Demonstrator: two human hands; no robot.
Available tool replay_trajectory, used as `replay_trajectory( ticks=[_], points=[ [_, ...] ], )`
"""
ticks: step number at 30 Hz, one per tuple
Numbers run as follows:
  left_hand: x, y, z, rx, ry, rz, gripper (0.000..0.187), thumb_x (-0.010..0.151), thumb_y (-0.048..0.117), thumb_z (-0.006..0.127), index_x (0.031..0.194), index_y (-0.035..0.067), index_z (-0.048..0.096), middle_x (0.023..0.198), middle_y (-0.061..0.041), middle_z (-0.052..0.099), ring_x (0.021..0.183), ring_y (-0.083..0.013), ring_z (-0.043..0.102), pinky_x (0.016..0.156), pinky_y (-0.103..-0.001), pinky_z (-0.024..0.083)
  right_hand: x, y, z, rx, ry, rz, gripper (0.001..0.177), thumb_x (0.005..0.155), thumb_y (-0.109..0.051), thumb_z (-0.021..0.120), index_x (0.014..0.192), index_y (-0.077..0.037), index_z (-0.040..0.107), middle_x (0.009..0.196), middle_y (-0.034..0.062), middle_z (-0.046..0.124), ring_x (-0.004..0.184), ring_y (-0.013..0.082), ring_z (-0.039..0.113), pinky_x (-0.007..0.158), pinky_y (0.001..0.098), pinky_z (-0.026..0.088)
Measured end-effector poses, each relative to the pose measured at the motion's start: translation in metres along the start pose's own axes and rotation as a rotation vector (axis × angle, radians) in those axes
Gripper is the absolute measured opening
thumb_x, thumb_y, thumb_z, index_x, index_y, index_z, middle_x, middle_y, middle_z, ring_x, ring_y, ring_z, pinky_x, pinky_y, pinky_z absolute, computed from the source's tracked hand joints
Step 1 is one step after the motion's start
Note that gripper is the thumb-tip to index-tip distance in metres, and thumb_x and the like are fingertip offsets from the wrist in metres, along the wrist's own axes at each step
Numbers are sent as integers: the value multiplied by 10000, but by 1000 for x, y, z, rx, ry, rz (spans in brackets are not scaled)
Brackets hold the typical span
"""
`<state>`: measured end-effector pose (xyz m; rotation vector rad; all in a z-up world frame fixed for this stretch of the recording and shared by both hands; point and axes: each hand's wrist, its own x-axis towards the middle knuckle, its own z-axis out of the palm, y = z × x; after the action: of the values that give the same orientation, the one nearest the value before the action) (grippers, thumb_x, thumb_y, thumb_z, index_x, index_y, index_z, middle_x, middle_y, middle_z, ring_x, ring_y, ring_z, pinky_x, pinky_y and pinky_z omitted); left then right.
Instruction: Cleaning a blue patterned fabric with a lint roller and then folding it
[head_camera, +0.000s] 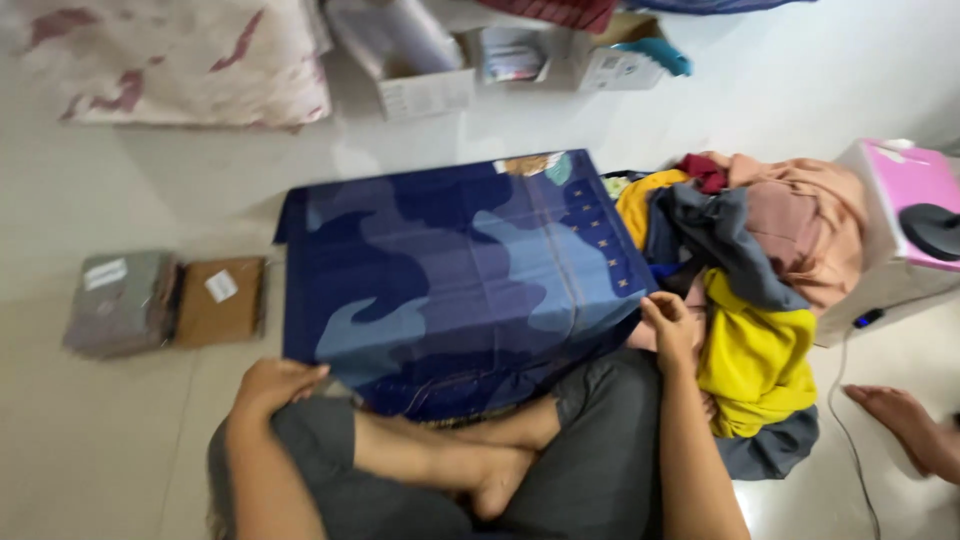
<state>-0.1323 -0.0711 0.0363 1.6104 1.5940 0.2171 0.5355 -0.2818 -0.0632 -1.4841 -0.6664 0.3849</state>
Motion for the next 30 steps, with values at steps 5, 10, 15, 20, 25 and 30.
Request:
replay_trajectory(
  ticks=[5, 10, 15, 20, 25, 30],
  points=[
    [-28, 12, 0, 237, 91, 61, 749, 759, 717, 725, 1150, 85, 816, 1170, -217, 782, 1203, -449, 676, 1019, -509, 522, -2, -1, 5, 65, -104, 110, 444, 873, -107, 863, 1256, -49, 646, 1042, 117, 667, 967, 214, 643, 916, 375, 567],
    [-5, -3, 9, 283, 16, 101, 749, 778, 740, 714, 1235, 151, 779, 1335, -186, 716, 1320, -411, 608, 1099, -475, 492, 10, 26, -3, -53, -217, 116, 260, 826, -113, 870, 1035, -129, 717, 785, -27, 590, 762, 90, 605, 765, 230, 522],
    [-19, 10, 11, 322, 10, 96, 613, 762, 683, 761, 1088, 168, 827, 1175, -156, 783, 1223, -391, 674, 1011, -464, 542, -12, -12, 3, -120, -259, 210, 217, 794, -119, 881, 936, -118, 718, 774, 10, 603, 775, 132, 617, 787, 300, 528],
    [-17, 1, 14, 378, -2, 119, 468, 763, 619, 782, 957, 198, 843, 990, -50, 832, 1148, -357, 713, 946, -451, 571, -9, 8, -15, -229, -293, 259, 187, 775, -60, 862, 916, -25, 744, 789, 97, 606, 818, 212, 606, 845, 386, 527],
    [12, -44, 12, -18, -72, 324, 373, 888, 434, 712, 892, 62, 736, 829, -164, 729, 852, -330, 664, 791, -446, 504, -38, -53, -18, 19, -239, 204, 282, 880, 12, 787, 1149, -36, 718, 932, 102, 695, 867, 203, 673, 788, 388, 589],
    [-41, -4, -22, -358, -32, 325, 313, 994, 322, 685, 1032, 12, 705, 904, -143, 682, 865, -272, 609, 793, -396, 490, -31, -126, -13, 145, -228, -5, 575, 862, 46, 736, 1401, -65, 572, 873, 26, 660, 753, 115, 675, 679, 248, 594]
  ],
)
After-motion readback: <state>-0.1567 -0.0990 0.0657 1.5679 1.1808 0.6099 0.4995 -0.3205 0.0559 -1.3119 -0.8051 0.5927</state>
